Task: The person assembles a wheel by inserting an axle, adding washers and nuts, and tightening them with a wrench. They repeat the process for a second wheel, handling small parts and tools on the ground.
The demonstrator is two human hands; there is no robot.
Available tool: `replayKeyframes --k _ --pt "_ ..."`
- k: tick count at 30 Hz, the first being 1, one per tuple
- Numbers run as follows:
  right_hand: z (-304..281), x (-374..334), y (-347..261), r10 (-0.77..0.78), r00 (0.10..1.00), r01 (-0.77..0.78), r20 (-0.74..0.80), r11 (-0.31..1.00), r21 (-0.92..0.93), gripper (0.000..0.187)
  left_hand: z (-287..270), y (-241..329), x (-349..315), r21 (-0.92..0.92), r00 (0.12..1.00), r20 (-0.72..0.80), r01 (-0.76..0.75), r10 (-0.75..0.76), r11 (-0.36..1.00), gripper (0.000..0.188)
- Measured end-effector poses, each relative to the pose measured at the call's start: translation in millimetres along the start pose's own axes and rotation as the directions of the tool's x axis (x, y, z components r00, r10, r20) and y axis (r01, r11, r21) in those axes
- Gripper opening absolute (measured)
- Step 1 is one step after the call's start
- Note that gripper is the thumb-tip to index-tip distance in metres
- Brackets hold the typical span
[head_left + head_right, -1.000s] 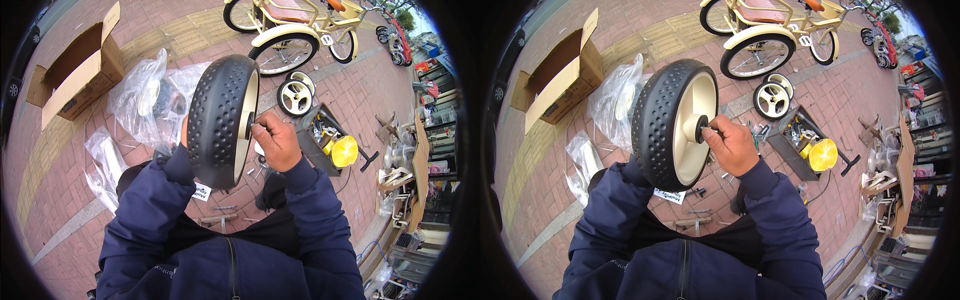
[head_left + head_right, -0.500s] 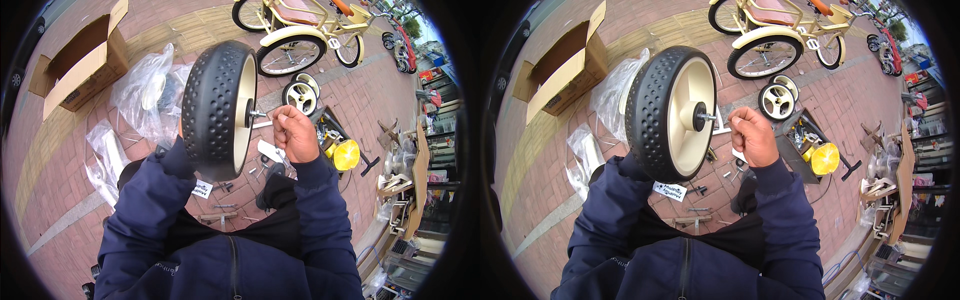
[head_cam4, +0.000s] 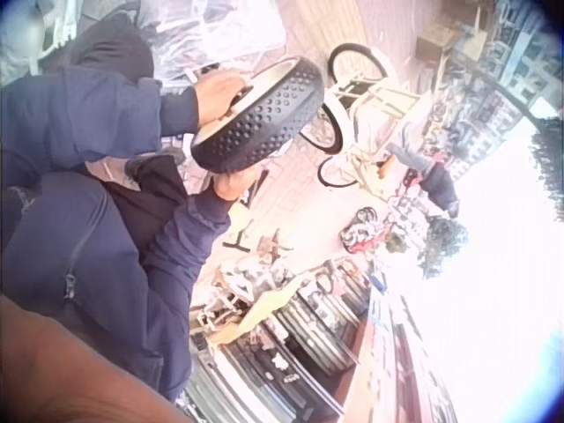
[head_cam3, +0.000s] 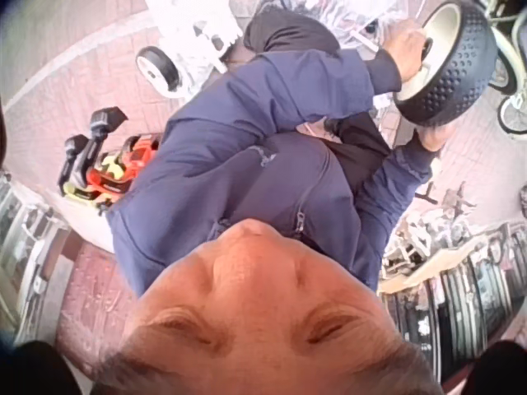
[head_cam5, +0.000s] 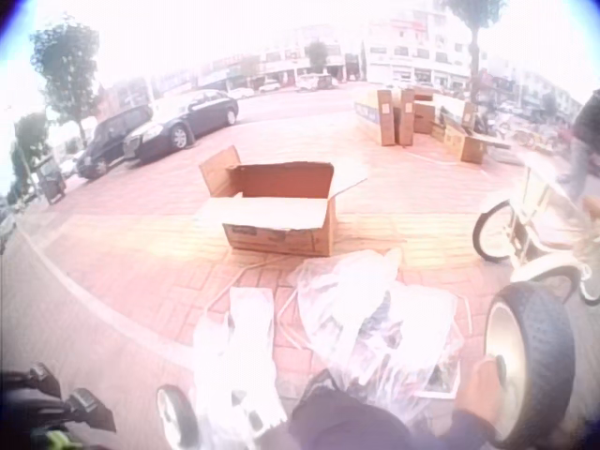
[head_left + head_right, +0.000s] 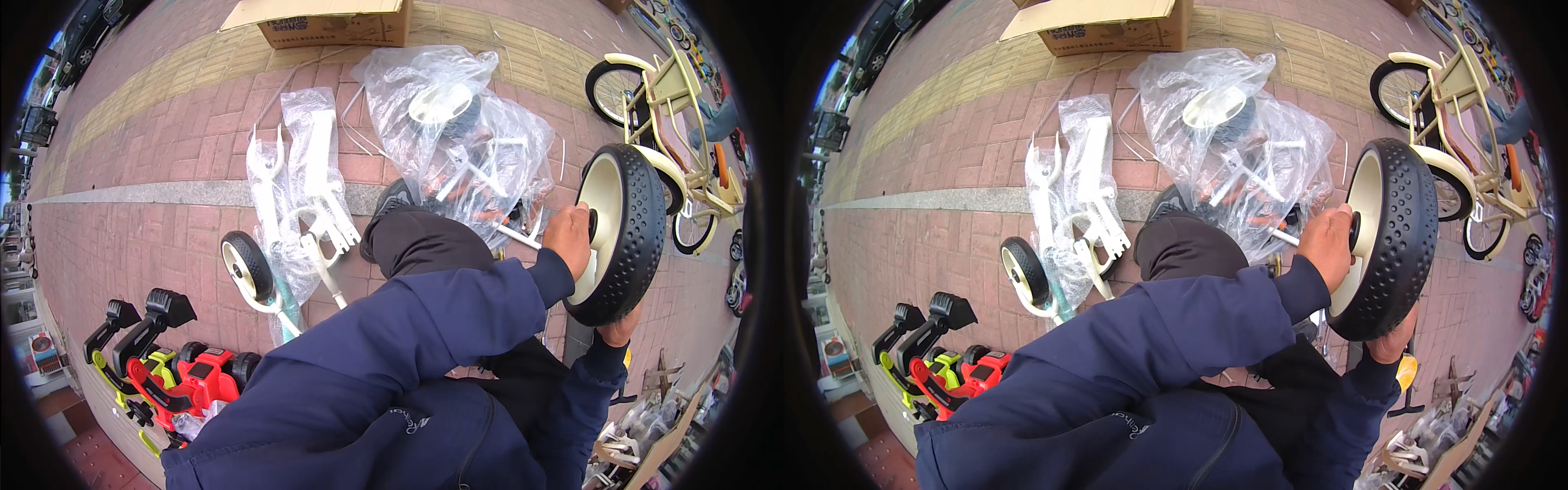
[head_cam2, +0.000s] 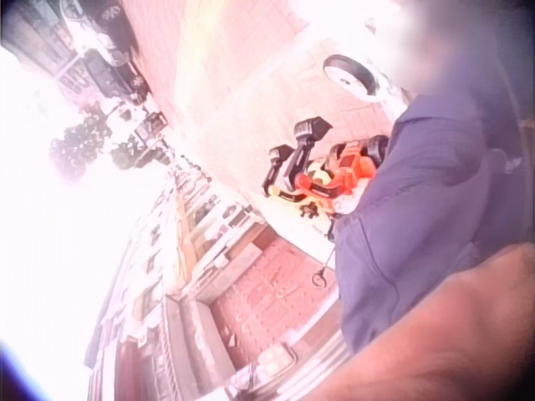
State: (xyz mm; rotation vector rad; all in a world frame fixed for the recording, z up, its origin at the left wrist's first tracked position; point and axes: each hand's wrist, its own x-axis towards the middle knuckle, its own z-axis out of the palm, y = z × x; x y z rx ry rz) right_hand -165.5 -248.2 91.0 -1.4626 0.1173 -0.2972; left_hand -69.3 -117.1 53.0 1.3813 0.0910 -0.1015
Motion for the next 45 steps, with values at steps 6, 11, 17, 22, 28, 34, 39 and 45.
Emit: replayKeyframes --k 6,11,17,22,28,34,39,45 --pt "6 -4 -8 -0.009 0.981 0.058 0.192 0.966 -0.253 0.084 -6 -4 2 -0.187 0.941 0.070 0.339 -0.332 0.922 0.047" --pt "32 -9 -19 0.074 0.987 0.038 0.143 0.756 -0.653 0.096 -24 16 12 -0.085 0.972 -0.035 0.228 -0.232 0.970 0.047" --pt "59 -11 -12 -0.073 0.992 0.107 0.099 0.909 -0.403 0.077 -74 33 25 -0.072 0.883 0.422 0.258 -0.205 0.964 0.046" --pt "48 -5 -14 0.107 0.989 -0.052 0.101 0.895 -0.443 0.065 -221 -13 49 0.524 0.979 0.091 -0.202 0.181 0.828 0.037" --pt "39 -11 -11 0.190 0.980 -0.144 0.066 0.894 -0.424 0.058 -393 -116 10 0.875 0.812 0.278 -0.435 -0.513 -0.213 0.034" --pt "42 -13 -13 0.180 0.983 -0.149 0.044 0.910 -0.387 0.059 -440 -126 51 0.732 0.786 0.448 -0.596 -0.427 -0.330 0.017" --pt "47 -18 -16 0.170 0.985 -0.156 0.019 0.938 -0.309 0.058 -448 -6 106 0.818 0.879 0.450 -0.476 -0.155 -0.322 0.017" --pt "42 -19 -29 0.035 0.998 -0.047 -0.053 0.966 -0.254 0.052 -417 158 135 0.824 0.796 0.398 -0.529 0.457 0.204 0.028"
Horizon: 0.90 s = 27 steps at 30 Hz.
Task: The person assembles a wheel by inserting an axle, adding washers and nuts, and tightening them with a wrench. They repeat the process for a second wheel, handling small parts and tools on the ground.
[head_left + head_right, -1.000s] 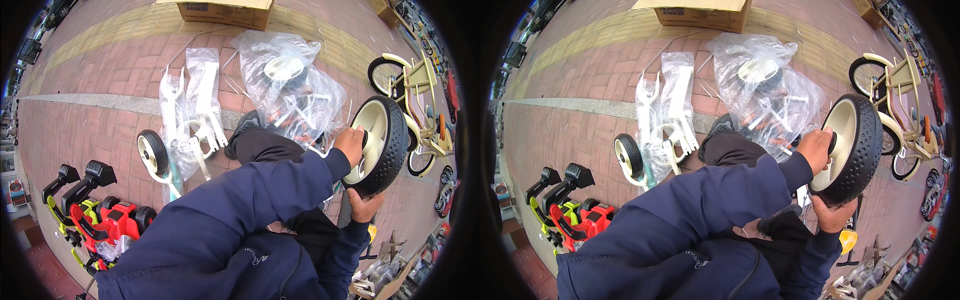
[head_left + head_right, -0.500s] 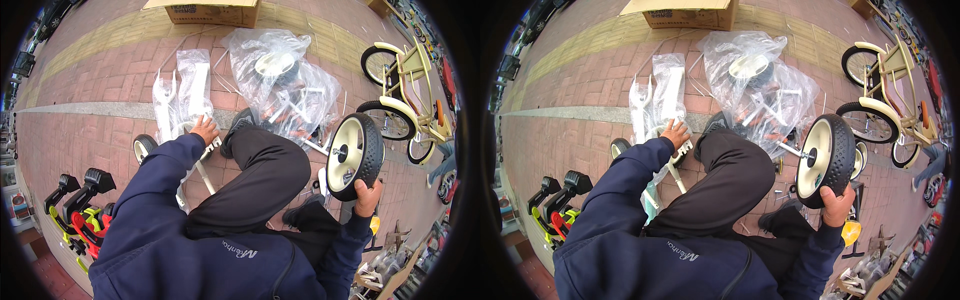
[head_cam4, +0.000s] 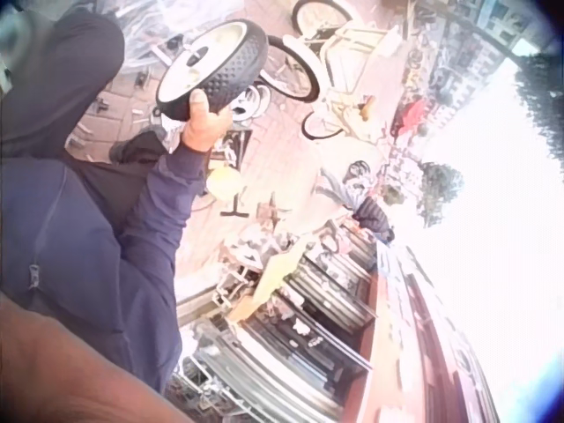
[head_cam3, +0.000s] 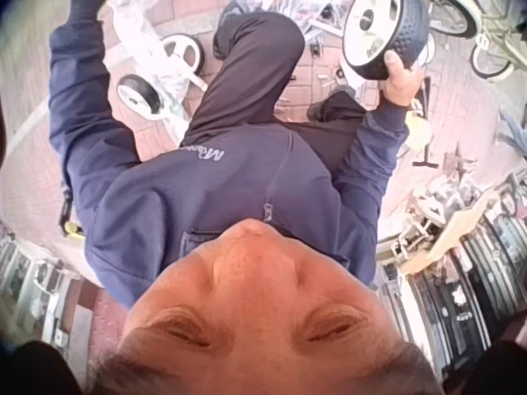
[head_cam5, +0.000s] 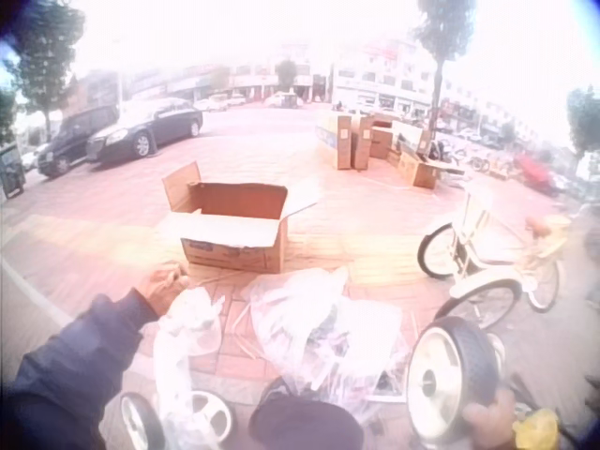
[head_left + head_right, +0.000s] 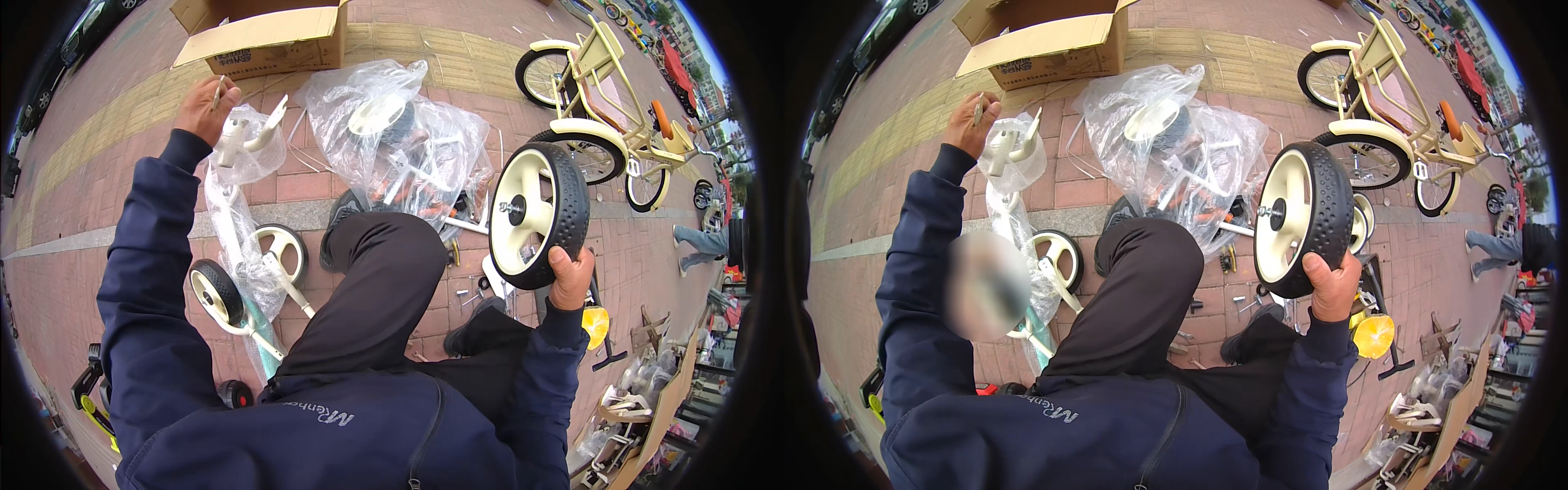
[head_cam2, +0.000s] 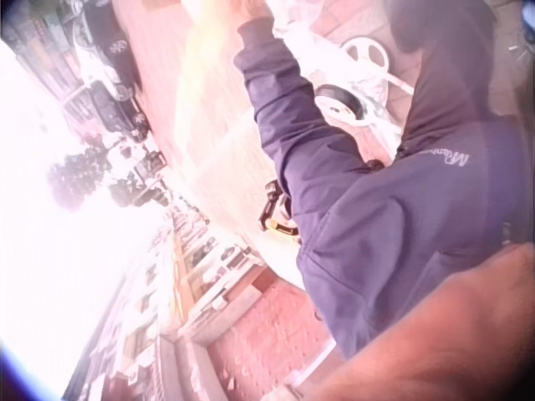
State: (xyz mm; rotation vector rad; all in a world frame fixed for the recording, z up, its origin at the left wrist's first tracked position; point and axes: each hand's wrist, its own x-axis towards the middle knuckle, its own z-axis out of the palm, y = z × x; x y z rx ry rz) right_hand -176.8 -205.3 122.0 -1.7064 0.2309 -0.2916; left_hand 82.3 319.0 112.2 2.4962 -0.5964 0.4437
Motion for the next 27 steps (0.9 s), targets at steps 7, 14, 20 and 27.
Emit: replayKeyframes --k 7,14,20,27 --pt "-22 -4 2 -0.077 0.988 0.093 -0.133 0.988 0.123 0.045 -87 90 70 -0.262 0.958 -0.282 -0.015 -0.061 0.965 0.056" --pt "-44 -4 15 -0.054 0.974 0.096 -0.219 0.978 0.185 0.044 -40 184 95 -0.677 0.988 -0.121 -0.012 -0.095 0.736 0.056" --pt "-55 -2 19 -0.068 0.952 0.127 -0.297 0.974 0.185 0.038 79 255 40 -0.683 0.975 0.203 0.205 -0.088 0.701 0.062" --pt "-57 -7 16 -0.108 0.940 0.162 -0.324 0.976 0.145 0.038 188 299 -45 -0.608 0.850 0.518 0.443 -0.095 0.659 0.062"
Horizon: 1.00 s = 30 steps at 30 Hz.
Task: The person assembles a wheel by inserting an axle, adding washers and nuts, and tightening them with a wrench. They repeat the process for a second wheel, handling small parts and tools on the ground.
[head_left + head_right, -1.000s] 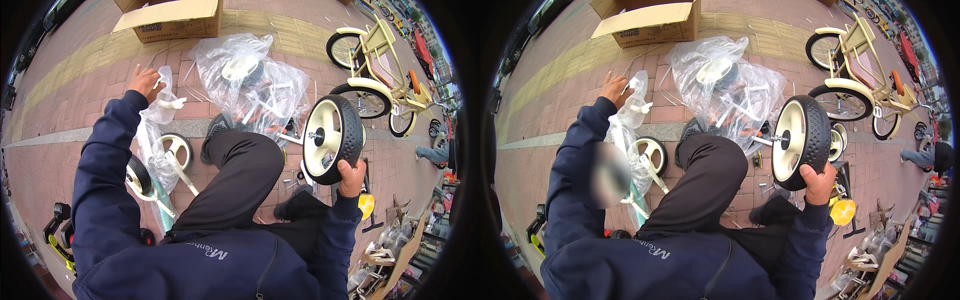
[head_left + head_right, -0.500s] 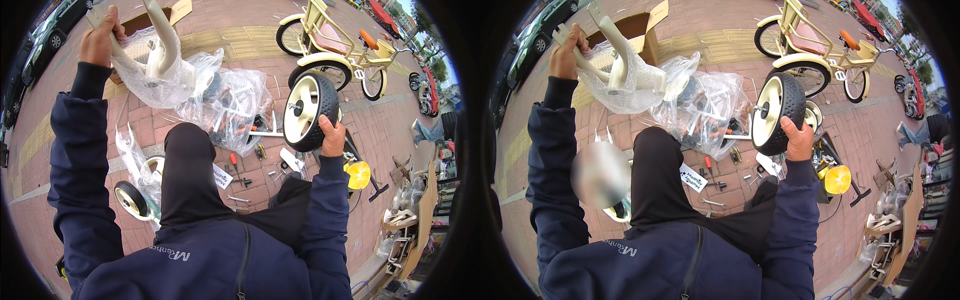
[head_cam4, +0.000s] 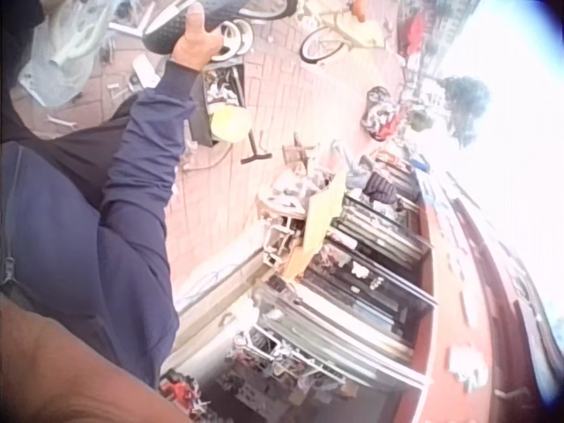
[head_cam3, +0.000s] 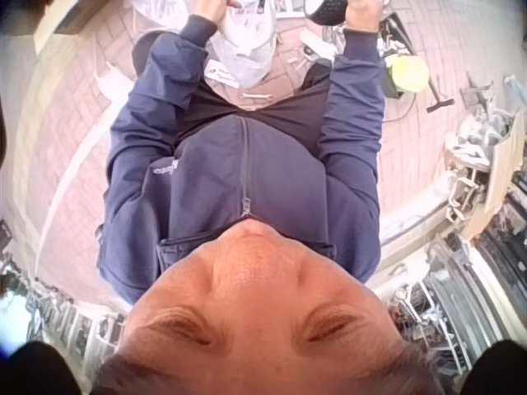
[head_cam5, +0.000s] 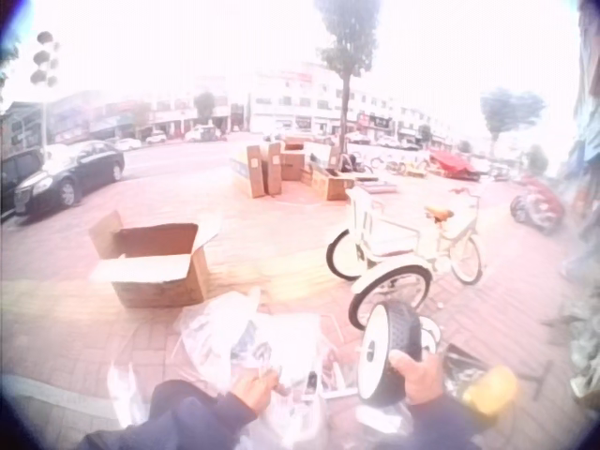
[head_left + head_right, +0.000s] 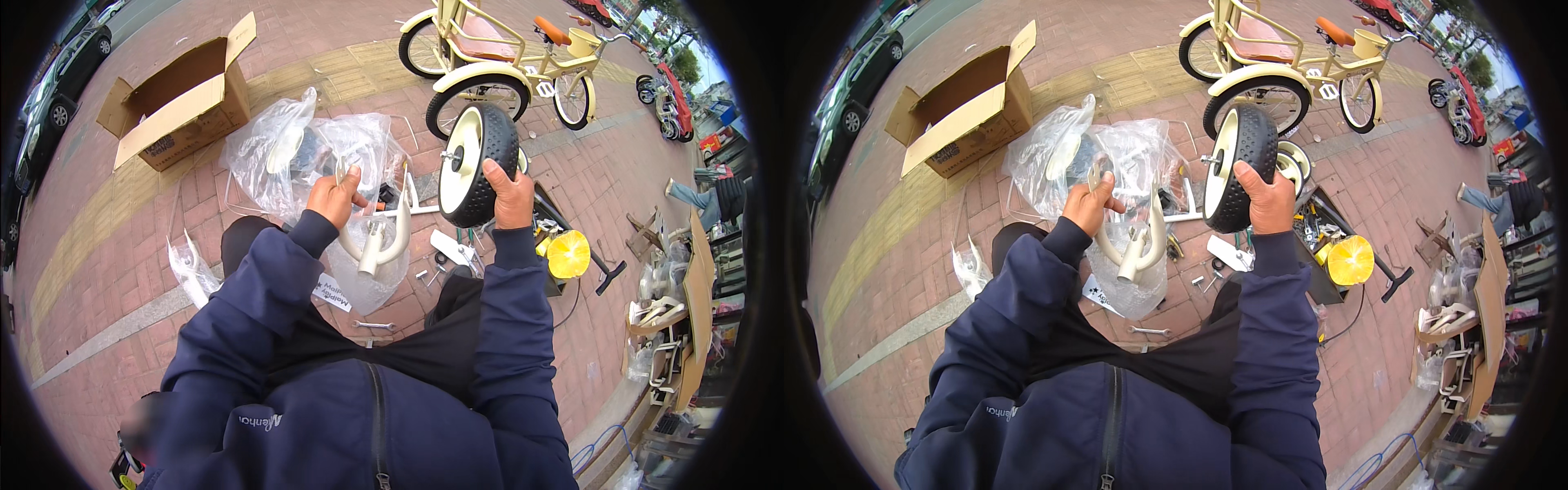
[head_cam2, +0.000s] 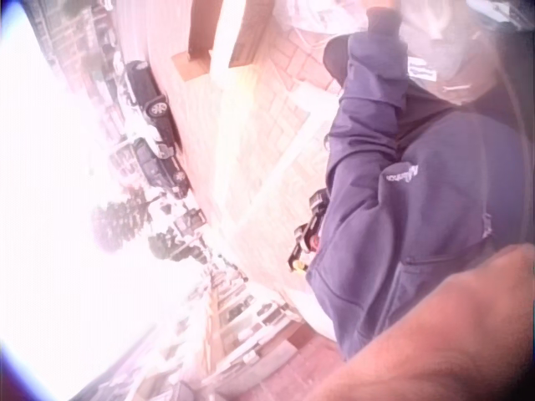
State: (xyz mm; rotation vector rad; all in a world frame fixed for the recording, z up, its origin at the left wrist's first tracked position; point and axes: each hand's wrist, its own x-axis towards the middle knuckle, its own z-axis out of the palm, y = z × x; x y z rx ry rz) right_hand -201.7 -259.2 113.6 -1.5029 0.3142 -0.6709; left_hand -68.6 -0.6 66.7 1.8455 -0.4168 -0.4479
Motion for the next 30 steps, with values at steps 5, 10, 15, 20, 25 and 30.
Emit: replayKeyframes --k 5,10,15,20,25,30 --pt "-5 -7 -5 0.027 1.000 -0.027 -0.006 1.000 0.013 0.042 36 -35 -10 -0.010 0.997 0.078 0.012 -0.011 1.000 0.053" --pt "-13 -15 -9 -0.068 0.998 0.068 -0.010 0.997 0.039 0.047 67 -64 -18 0.107 0.974 0.202 0.081 -0.101 0.991 0.046" --pt "-16 -19 -13 -0.091 0.996 0.090 0.009 0.993 0.077 0.069 79 -70 -17 0.174 0.979 0.206 -0.035 -0.001 0.984 0.046" --pt "-3 -31 -17 -0.092 0.995 0.082 0.038 0.975 0.204 0.074 85 -69 -14 0.181 0.994 0.106 -0.037 0.018 0.983 0.043" --pt "14 -53 -32 -0.094 0.991 0.080 0.095 0.987 0.136 0.081 97 -63 -19 0.156 0.999 0.036 0.018 -0.024 0.988 0.033" --pt "31 -66 -34 0.005 0.983 -0.014 0.185 0.999 0.049 0.074 95 -53 -20 0.004 1.000 0.011 -0.004 0.003 1.000 0.022"
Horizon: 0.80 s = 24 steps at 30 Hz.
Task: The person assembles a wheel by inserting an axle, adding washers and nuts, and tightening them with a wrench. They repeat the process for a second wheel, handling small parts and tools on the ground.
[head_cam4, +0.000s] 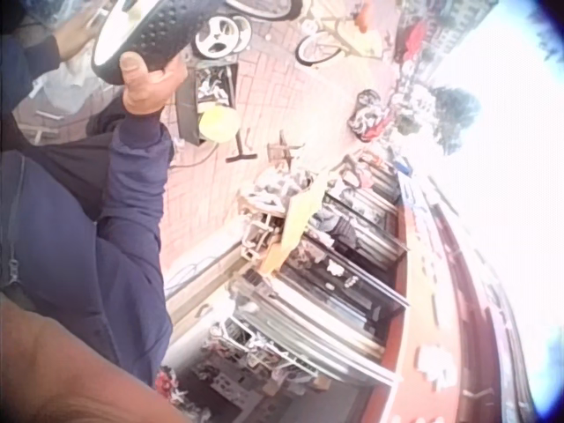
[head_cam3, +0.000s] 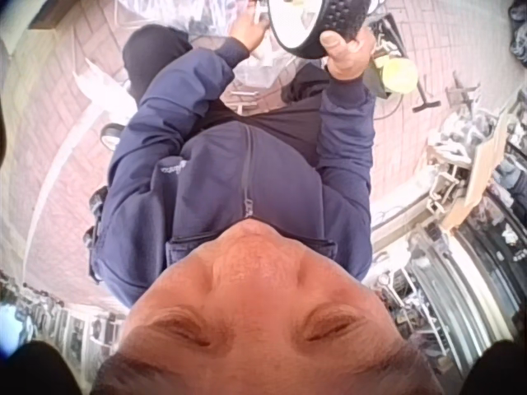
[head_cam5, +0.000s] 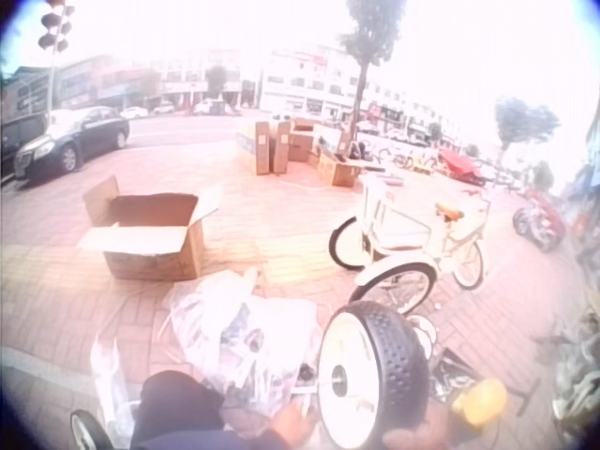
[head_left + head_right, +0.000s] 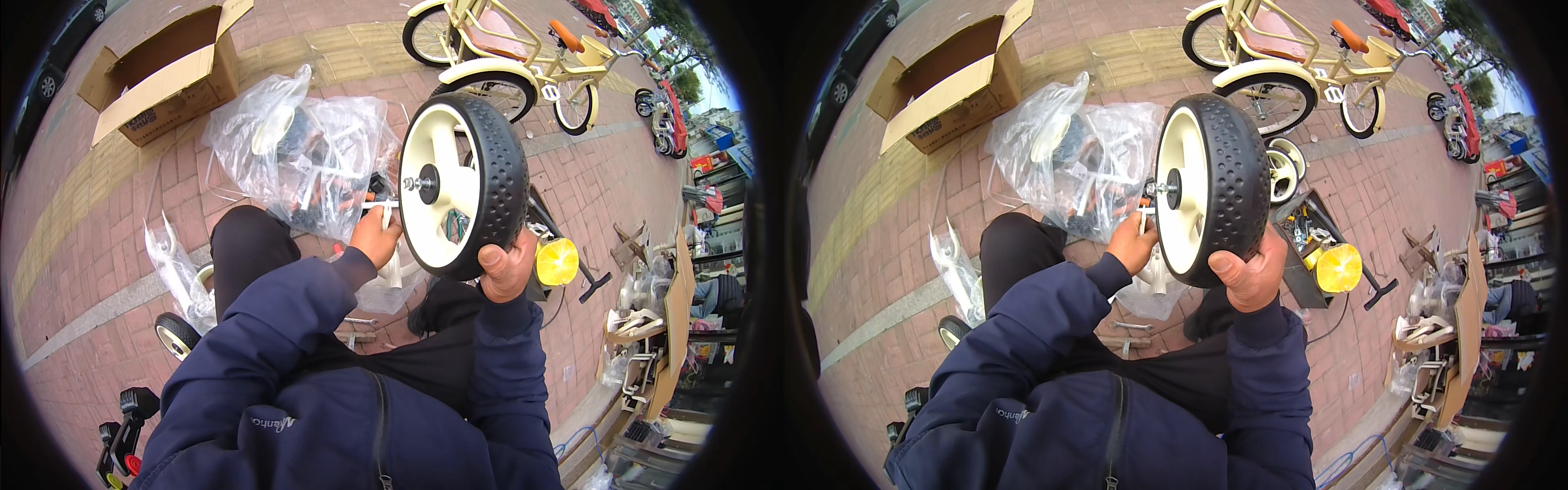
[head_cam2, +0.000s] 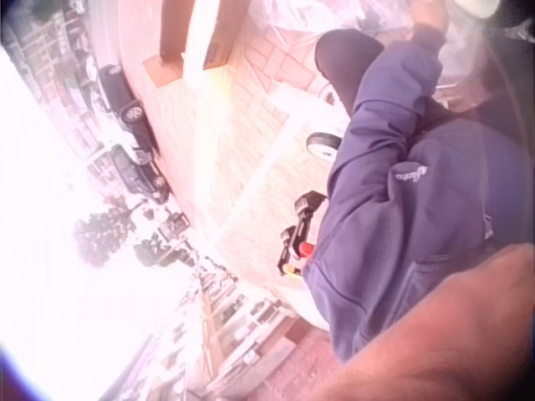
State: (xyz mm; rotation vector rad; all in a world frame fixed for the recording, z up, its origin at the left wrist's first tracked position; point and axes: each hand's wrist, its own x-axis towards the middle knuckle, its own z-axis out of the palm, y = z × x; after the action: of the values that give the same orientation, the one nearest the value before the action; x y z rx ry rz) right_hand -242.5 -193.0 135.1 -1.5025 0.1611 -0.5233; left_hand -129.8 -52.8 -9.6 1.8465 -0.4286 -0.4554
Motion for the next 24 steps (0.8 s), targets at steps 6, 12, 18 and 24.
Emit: replayKeyframes --k 6,12,18,24 --pt "2 3 15 0.054 0.998 -0.054 0.017 0.998 -0.021 0.066 6 -5 7 -0.034 0.980 -0.126 -0.162 0.157 0.986 0.014" --pt "1 -3 16 0.089 0.995 -0.087 0.043 0.995 -0.047 0.062 0 -6 9 0.063 0.988 0.109 -0.113 0.106 0.992 0.029" --pt "4 -10 21 0.166 0.982 -0.160 0.085 0.984 -0.074 0.056 -17 0 2 0.243 0.962 0.250 -0.172 0.110 0.955 0.031" --pt "2 -14 26 0.195 0.978 -0.192 0.070 0.980 -0.052 0.053 -16 5 2 0.295 0.959 0.258 -0.192 0.116 0.936 0.026"
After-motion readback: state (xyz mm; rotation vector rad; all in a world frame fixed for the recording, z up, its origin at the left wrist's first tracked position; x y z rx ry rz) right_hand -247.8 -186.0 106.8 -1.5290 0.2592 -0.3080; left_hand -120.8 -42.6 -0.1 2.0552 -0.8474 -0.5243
